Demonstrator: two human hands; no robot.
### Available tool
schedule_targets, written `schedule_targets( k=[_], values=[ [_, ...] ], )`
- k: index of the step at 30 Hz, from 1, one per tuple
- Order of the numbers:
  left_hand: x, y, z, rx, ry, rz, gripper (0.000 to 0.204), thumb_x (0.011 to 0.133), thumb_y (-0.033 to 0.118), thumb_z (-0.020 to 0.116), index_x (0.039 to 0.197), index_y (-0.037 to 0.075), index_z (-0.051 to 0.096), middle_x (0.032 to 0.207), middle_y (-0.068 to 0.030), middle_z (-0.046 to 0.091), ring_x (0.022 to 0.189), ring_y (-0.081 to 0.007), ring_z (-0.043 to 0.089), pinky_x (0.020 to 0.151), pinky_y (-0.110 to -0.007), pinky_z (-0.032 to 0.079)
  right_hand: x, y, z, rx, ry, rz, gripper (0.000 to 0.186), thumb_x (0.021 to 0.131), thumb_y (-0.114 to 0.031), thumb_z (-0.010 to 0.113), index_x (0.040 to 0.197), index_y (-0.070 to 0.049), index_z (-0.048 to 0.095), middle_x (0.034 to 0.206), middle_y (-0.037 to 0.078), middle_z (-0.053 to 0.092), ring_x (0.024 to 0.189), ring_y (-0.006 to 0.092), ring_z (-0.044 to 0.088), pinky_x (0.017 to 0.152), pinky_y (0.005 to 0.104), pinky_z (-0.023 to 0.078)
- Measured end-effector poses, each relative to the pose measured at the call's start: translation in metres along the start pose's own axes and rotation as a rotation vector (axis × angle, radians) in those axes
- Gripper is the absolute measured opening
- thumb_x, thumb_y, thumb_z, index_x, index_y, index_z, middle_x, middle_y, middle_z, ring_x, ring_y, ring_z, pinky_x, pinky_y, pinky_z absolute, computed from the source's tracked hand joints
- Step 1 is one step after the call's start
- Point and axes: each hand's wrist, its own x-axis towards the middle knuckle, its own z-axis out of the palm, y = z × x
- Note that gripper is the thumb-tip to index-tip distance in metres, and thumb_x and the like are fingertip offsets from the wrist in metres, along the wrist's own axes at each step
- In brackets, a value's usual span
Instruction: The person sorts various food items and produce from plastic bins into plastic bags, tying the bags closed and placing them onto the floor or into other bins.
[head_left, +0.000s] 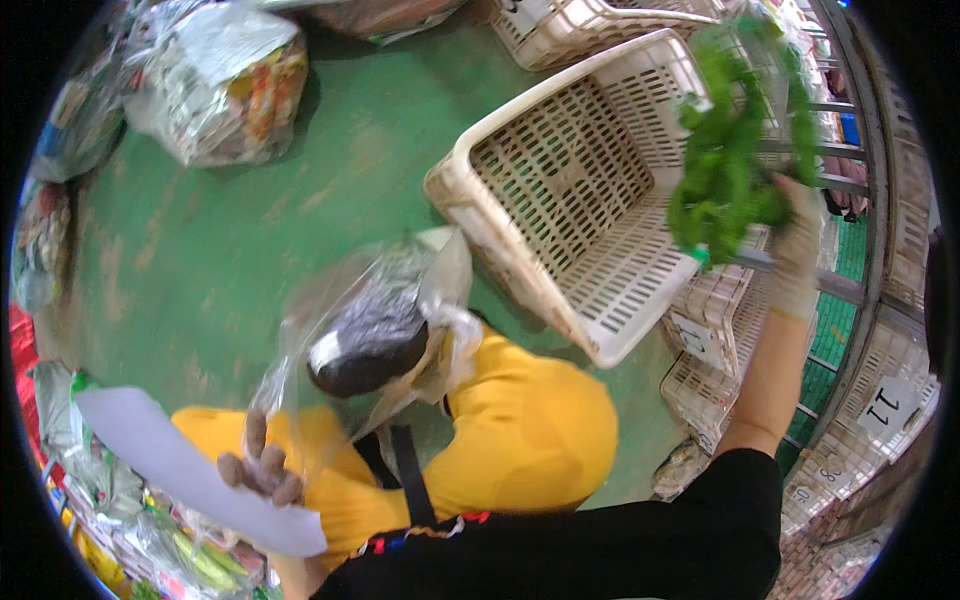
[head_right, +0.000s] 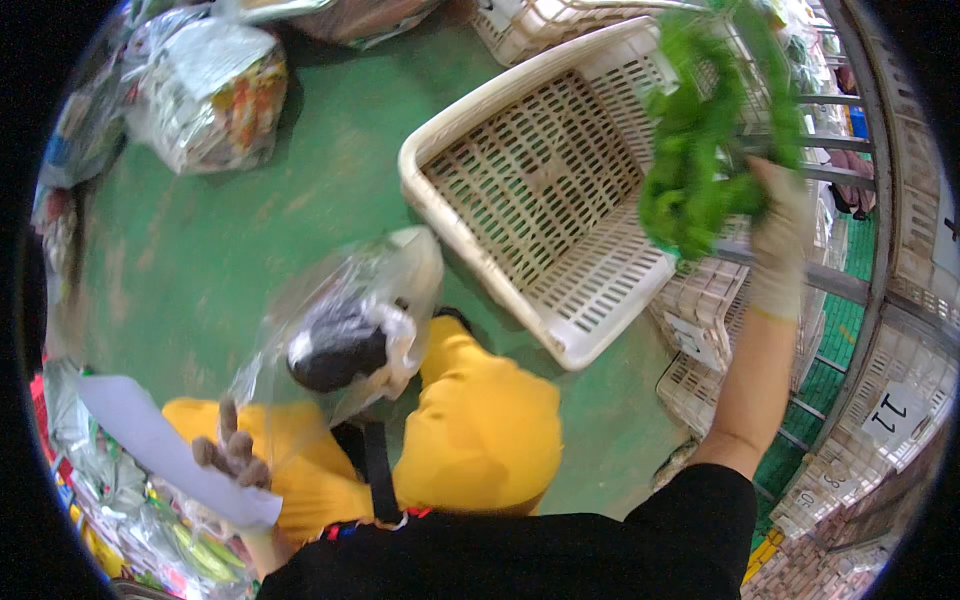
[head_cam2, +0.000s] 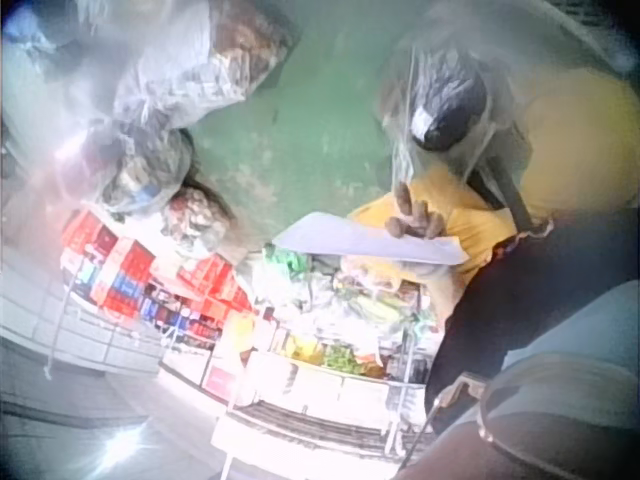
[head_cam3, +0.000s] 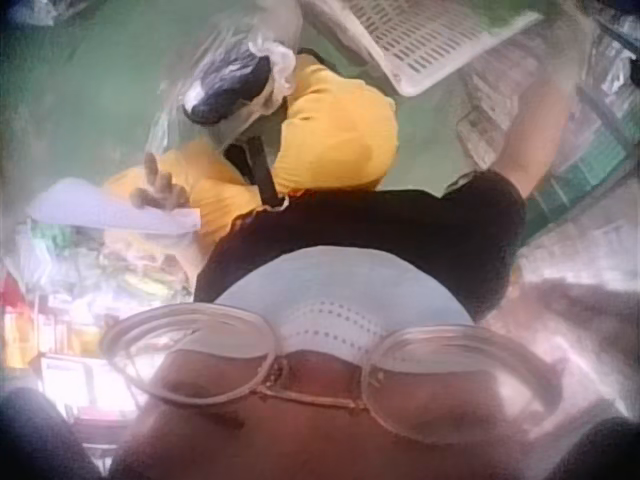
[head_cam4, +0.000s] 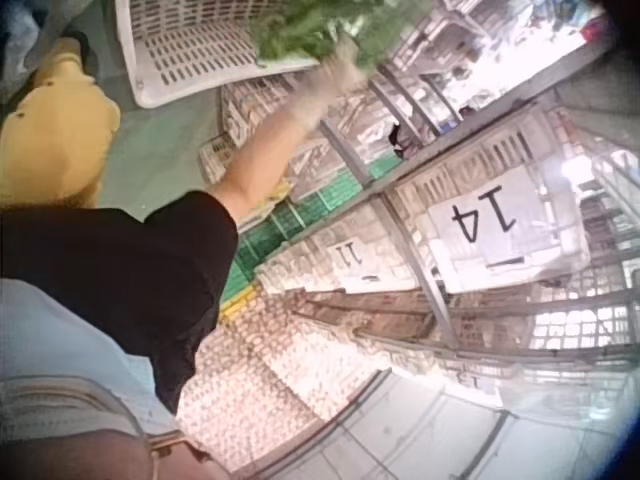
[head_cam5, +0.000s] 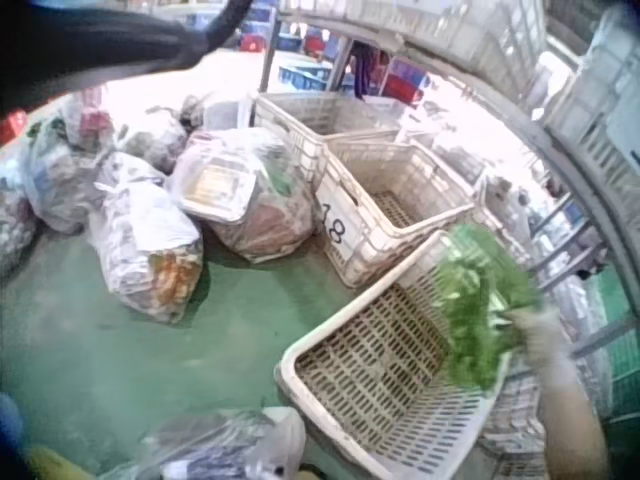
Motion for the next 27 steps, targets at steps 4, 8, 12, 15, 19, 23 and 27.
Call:
schedule_targets(
  k=[4,8,12,15,19,23,27],
  values=[
    [0.024,-0.011,0.017,-0.001,-0.132,0.0,0.031,0.092,0.024,0.038,0.064,0.011,0.039,0.148,-0.0182,0.018,0.097,-0.0234,0.049,0.051,-0.024,0.038,-0.085,-0.12,0.031,0.475,-0.158,-0.062,0.03,0.083,-0.017,0.058,0.108,-0.001,0.057,0.104,0.014,0.062,0.095,0.0235,0.061,0.087,0.0374,0.048],
    [0.035,-0.012,0.022,-0.165,-0.179,-0.04,0.028,0.091,0.022,0.042,0.067,0.01,0.045,0.148,-0.0155,0.018,0.098,-0.0208,0.049,0.051,-0.023,0.039,-0.151,-0.115,0.129,0.533,-0.473,-0.157,0.044,0.08,-0.021,0.057,0.117,0.001,0.05,0.115,0.016,0.055,0.103,0.0265,0.055,0.091,0.0387,0.045],
    [0.028,0.006,0.015,-0.305,-0.219,0.01,0.024,0.09,0.02,0.047,0.069,0.009,0.052,0.149,-0.0128,0.018,0.098,-0.0181,0.05,0.051,-0.021,0.039,-0.146,-0.071,0.219,0.252,-0.954,0.014,0.049,0.068,-0.004,0.063,0.114,0.003,0.05,0.106,0.011,0.058,0.094,0.0205,0.057,0.083,0.0336,0.047],
    [0.028,0.015,-0.01,-0.35,-0.324,0.056,0.025,0.09,0.021,0.048,0.068,0.009,0.047,0.149,-0.0129,0.014,0.104,-0.0195,0.05,0.053,-0.021,0.04,-0.135,-0.021,0.248,-0.259,-1.061,-0.132,0.04,0.066,-0.002,0.064,0.104,0.002,0.054,0.101,0.013,0.06,0.09,0.0178,0.059,0.08,0.0303,0.047],
    [0.028,0.007,-0.006,-0.231,-0.223,0.076,0.015,0.087,0.017,0.056,0.08,0.004,0.06,0.145,-0.0115,0.025,0.096,-0.0182,0.051,0.053,-0.021,0.044,-0.161,0.014,0.279,-0.768,-1.33,-0.572,0.047,0.061,-0.008,0.065,0.106,-0.003,0.054,0.093,0.018,0.056,0.091,0.0359,0.054,0.082,0.0374,0.044],
    [0.017,0.01,-0.013,-0.122,-0.015,0.02,0.028,0.089,0.027,0.055,0.104,0.003,0.057,0.132,-0.0117,0.041,0.067,-0.0126,0.048,0.045,-0.02,0.039,-0.198,-0.014,0.3,-0.986,-1.374,-0.527,0.05,0.063,-0.011,0.065,0.111,-0.006,0.051,0.094,0.016,0.056,0.092,0.0333,0.055,0.079,0.0406,0.045],
    [0.01,-0.006,-0.002,0.269,-0.021,0.044,0.039,0.093,0.037,0.047,0.109,0.002,0.057,0.113,-0.0113,0.061,0.039,-0.0067,0.038,0.033,-0.018,0.027,-0.197,-0.007,0.312,-1.016,-0.998,-0.638,0.051,0.063,-0.015,0.064,0.112,-0.007,0.052,0.096,0.014,0.054,0.092,0.032,0.053,0.081,0.042,0.042]
  ],
)
